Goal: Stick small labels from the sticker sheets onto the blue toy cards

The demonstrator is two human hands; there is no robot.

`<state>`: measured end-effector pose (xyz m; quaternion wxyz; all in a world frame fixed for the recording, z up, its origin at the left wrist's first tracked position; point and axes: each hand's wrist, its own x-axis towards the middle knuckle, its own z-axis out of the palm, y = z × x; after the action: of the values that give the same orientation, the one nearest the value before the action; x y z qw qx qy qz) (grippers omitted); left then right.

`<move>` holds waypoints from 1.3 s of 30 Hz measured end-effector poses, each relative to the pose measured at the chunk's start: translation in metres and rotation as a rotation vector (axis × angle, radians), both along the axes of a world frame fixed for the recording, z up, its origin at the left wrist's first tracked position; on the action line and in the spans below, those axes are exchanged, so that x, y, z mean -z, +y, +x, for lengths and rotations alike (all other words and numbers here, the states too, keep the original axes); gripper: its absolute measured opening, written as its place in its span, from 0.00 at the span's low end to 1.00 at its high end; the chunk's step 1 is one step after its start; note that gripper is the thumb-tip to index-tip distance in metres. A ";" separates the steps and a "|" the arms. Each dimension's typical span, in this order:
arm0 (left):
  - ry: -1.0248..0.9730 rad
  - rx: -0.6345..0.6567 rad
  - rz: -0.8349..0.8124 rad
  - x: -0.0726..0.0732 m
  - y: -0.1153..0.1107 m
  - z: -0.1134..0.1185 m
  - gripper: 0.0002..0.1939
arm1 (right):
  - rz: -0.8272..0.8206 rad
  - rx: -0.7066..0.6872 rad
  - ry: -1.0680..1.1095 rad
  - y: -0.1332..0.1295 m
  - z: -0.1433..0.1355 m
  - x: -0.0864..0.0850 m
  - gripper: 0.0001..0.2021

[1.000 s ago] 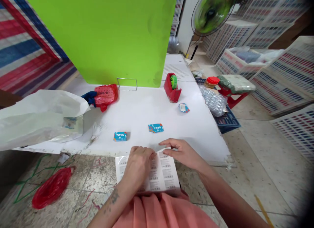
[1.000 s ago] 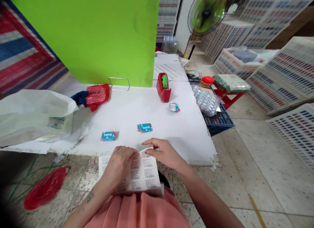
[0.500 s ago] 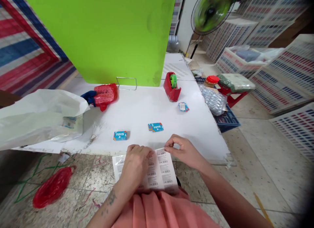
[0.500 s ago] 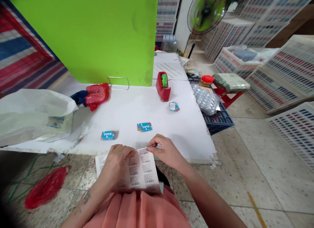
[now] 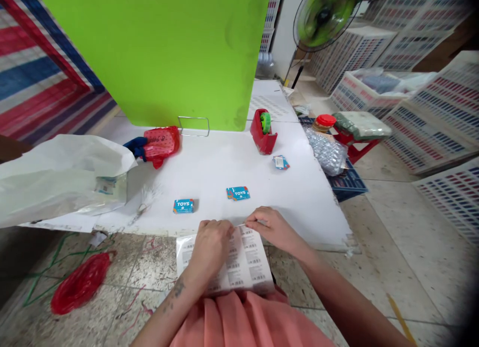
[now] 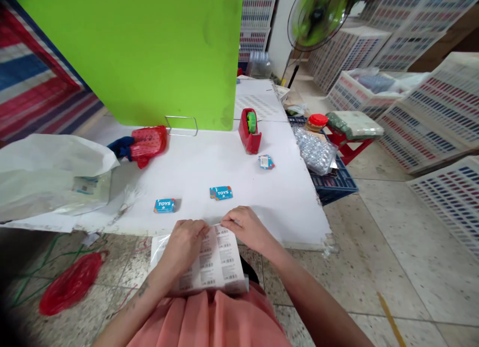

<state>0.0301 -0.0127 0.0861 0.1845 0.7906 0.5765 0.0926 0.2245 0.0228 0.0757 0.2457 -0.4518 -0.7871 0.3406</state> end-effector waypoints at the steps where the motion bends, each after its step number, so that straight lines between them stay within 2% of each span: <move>1: 0.008 -0.018 -0.014 0.001 0.001 -0.001 0.13 | 0.004 0.020 0.011 0.001 0.004 0.002 0.06; 6: 0.014 -0.049 -0.038 0.003 0.006 -0.002 0.14 | 0.196 0.071 0.004 -0.005 0.010 0.005 0.10; 16: 0.006 -0.085 -0.080 0.002 0.006 -0.001 0.14 | 0.441 0.096 -0.303 -0.024 -0.006 0.003 0.10; 24: -0.043 -0.103 -0.132 0.002 0.005 0.000 0.14 | 0.505 0.134 -0.302 -0.035 -0.007 0.011 0.08; 30: -0.084 -0.122 -0.166 0.002 0.003 -0.001 0.14 | 0.516 0.110 -0.278 -0.038 -0.008 0.013 0.09; 39: -0.156 -0.151 -0.171 0.009 0.000 -0.003 0.12 | 0.572 0.124 -0.273 -0.043 -0.008 0.017 0.10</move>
<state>0.0272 -0.0123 0.0774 0.2880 0.7168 0.6240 0.1179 0.2162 -0.0200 0.0590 0.2749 -0.4532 -0.8476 0.0263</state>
